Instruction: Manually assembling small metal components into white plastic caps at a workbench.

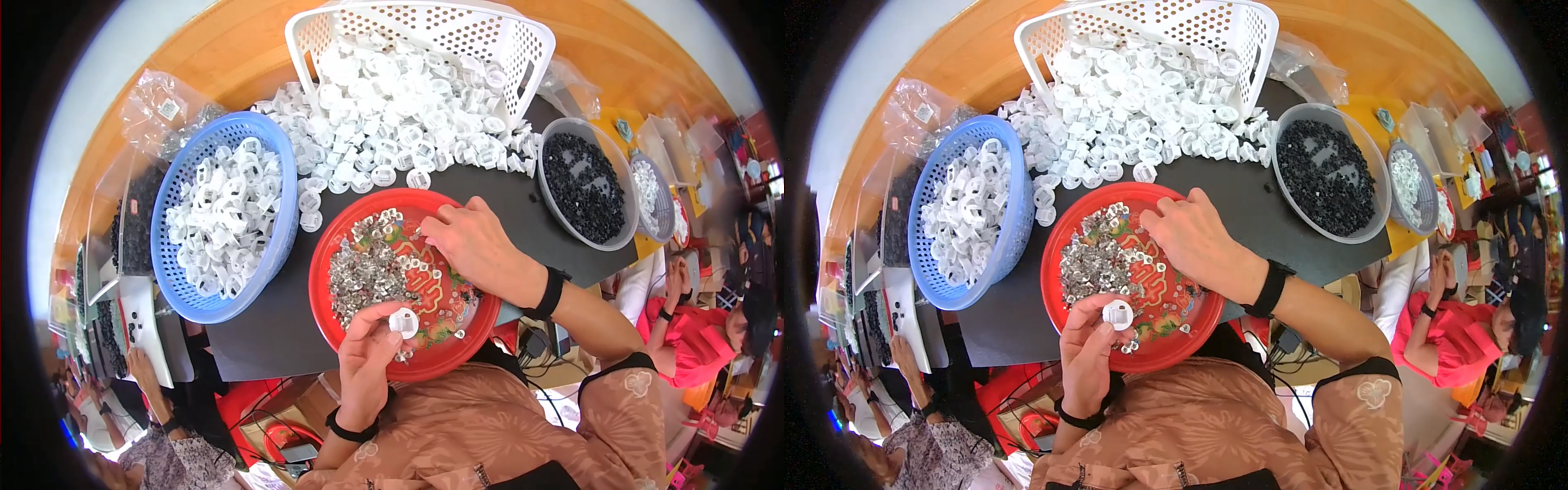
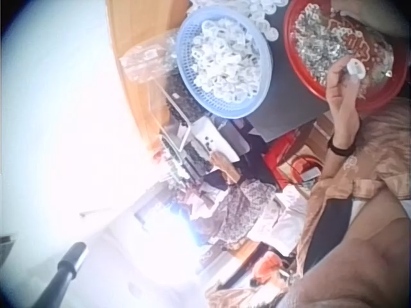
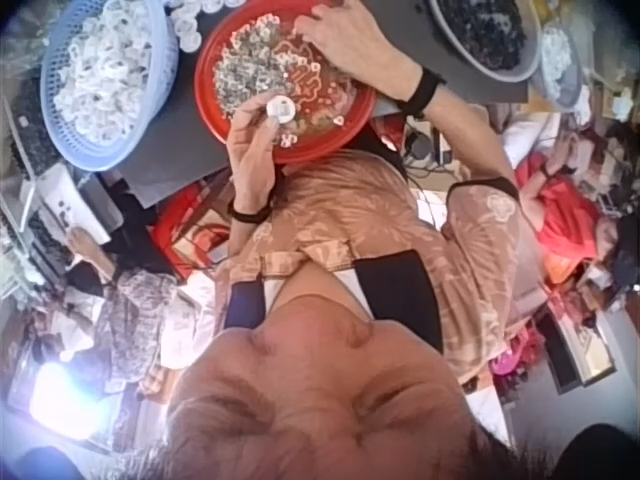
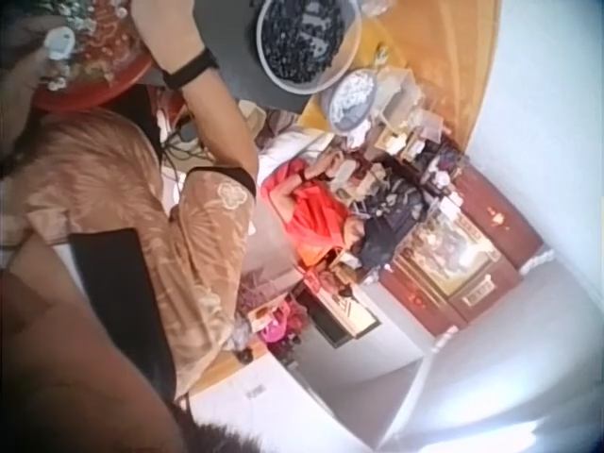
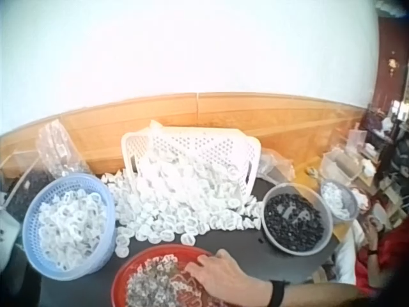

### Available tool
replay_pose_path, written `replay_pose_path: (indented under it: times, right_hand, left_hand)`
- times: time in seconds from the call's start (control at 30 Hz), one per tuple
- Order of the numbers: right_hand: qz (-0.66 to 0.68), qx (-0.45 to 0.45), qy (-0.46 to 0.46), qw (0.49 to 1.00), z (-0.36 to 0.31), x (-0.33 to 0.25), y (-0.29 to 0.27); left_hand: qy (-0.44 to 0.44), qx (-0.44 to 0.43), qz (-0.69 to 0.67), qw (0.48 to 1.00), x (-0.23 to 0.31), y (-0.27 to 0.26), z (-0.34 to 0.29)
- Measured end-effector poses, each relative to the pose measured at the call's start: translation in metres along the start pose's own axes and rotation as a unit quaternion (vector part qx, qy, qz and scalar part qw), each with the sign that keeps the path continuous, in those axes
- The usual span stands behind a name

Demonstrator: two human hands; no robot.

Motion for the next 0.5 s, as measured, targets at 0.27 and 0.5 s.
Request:
replay_pose_path:
  times: [0.27, 0.5]
  right_hand:
    - [0.235, -0.135, 0.049, 0.961, -0.012, -0.019, -0.042]
    - [0.343, -0.304, 0.030, 0.888, -0.023, -0.042, -0.057]
  left_hand:
    - [0.163, -0.001, 0.249, 0.955, 0.011, 0.004, 0.004]
    - [0.238, -0.037, 0.455, 0.857, 0.023, 0.022, 0.009]
Point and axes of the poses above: each hand's wrist, its own z-axis towards the middle knuckle, its own y-axis out of the palm, x = y × z, the point moved 3 cm from there along z, towards the middle knuckle, and after that the axes turned 14 degrees about y, right-handed, at the moved point
